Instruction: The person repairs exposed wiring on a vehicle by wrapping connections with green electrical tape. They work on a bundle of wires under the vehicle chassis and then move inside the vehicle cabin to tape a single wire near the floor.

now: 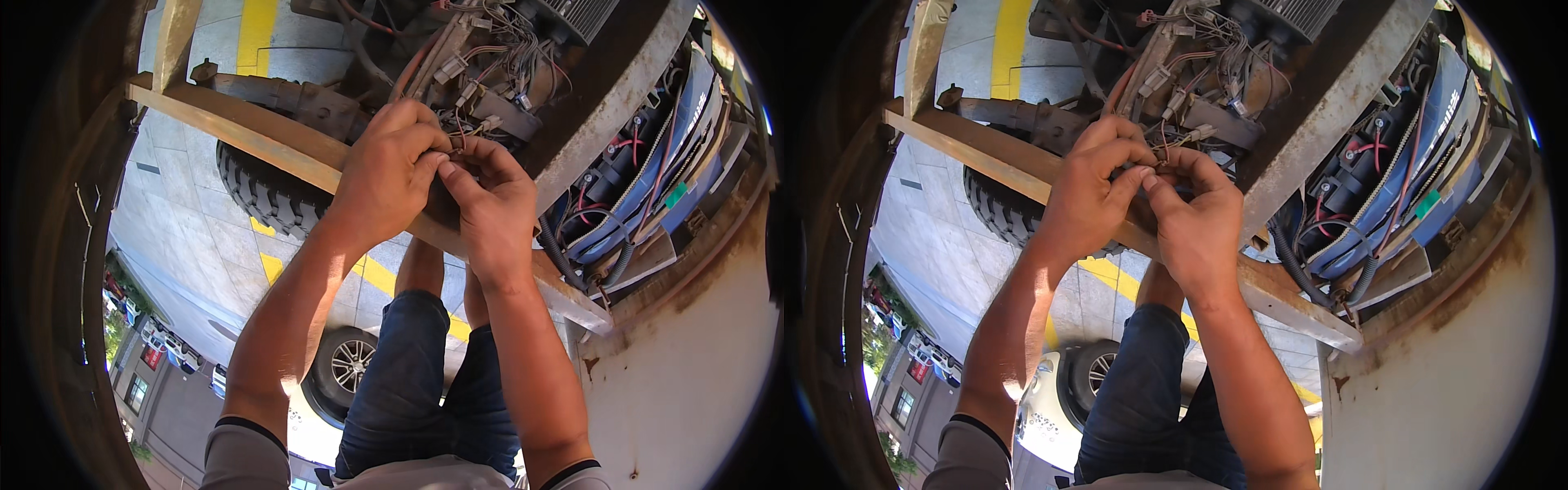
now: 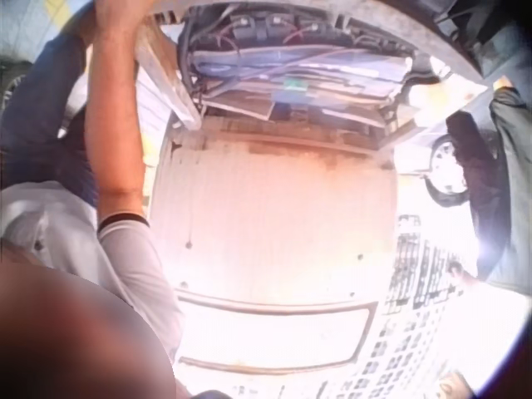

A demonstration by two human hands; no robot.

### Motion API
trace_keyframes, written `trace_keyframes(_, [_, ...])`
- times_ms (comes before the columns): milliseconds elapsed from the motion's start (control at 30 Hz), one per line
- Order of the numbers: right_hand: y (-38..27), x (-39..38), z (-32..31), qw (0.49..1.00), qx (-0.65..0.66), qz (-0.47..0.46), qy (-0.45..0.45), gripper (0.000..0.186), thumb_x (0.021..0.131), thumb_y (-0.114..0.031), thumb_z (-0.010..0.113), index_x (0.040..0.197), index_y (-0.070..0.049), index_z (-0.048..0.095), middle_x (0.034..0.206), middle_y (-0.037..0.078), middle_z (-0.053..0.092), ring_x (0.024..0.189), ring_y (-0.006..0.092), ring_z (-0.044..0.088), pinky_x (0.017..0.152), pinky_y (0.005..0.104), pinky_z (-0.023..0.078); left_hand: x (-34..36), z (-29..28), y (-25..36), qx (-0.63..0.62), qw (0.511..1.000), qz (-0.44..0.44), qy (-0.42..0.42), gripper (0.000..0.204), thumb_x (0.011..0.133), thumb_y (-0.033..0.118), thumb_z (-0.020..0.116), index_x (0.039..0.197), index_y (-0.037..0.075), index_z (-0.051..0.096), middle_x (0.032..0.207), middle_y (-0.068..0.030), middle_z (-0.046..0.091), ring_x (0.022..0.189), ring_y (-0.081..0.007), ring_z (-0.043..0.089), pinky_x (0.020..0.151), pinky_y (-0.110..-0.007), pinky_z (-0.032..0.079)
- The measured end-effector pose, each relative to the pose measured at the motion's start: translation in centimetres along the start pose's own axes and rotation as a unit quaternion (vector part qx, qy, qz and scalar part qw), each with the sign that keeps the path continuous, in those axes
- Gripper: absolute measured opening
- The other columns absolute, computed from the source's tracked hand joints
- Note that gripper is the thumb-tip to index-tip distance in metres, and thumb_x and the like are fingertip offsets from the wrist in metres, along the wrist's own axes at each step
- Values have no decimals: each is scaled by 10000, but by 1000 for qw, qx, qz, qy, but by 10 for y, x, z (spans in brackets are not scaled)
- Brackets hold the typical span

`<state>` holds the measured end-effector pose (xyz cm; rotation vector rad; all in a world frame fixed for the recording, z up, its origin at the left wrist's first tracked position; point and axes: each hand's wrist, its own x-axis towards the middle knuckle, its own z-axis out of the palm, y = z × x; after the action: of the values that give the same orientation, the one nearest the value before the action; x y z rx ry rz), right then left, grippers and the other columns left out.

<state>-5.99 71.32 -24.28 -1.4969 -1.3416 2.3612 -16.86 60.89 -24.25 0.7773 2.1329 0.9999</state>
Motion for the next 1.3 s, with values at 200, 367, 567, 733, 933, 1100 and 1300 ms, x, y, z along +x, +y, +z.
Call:
trace_keyframes(200, [4,4,-2,1000,10,-19,7,156,955,31,692,1109,49,675,1015,58,713,920,99,653,853,240,516,4,-5,0,28,999,23,-14,87,895,-56,662,981,-40,669,1060,-124,597,985,-279,635,838,-346,531])
trace_keyframes(367, [5,2,-3,999,31,-20,4,163,973,-10,679,1132,25,681,998,19,694,857,66,588,768,225,470,4,1,-5,16,1000,15,3,85,910,-75,652,990,-48,658,1051,-121,592,975,-246,644,797,-325,573])
trace_keyframes(567, [2,2,-8,999,44,-5,-14,145,995,53,607,1137,68,631,1050,98,721,958,126,690,868,250,536,3,7,-9,19,999,11,27,80,920,-79,643,993,-46,655,1051,-122,589,971,-234,643,786,-306,603])
trace_keyframes(733, [6,1,-6,1000,-7,-20,6,141,993,12,641,1127,55,628,1029,81,716,908,110,670,823,247,527,2,-1,-7,41,998,51,13,81,911,-42,659,989,-22,667,1055,-117,594,1009,-277,620,846,-352,536])
trace_keyframes(933, [14,4,-4,983,-149,-105,20,100,985,-57,672,1033,29,660,894,90,690,789,149,645,729,303,522,1,-3,-2,51,997,53,12,85,899,-7,674,984,-11,671,1052,-124,604,1036,-314,594,878,-382,494])
trace_keyframes(1100, [6,11,-6,896,-366,-250,17,105,971,-81,666,972,24,674,859,169,686,748,236,669,720,371,532,3,-5,-1,90,993,78,18,79,903,0,673,981,-2,676,1052,-131,611,1013,-327,588,868,-401,492])
trace_keyframes(1300, [-6,15,-10,987,-143,-17,-73,132,1000,-103,666,984,27,678,867,-20,636,789,70,532,712,262,457,5,-3,-9,109,991,69,25,102,892,-5,676,992,13,681,1053,-129,618,1011,-332,587,867,-413,484])
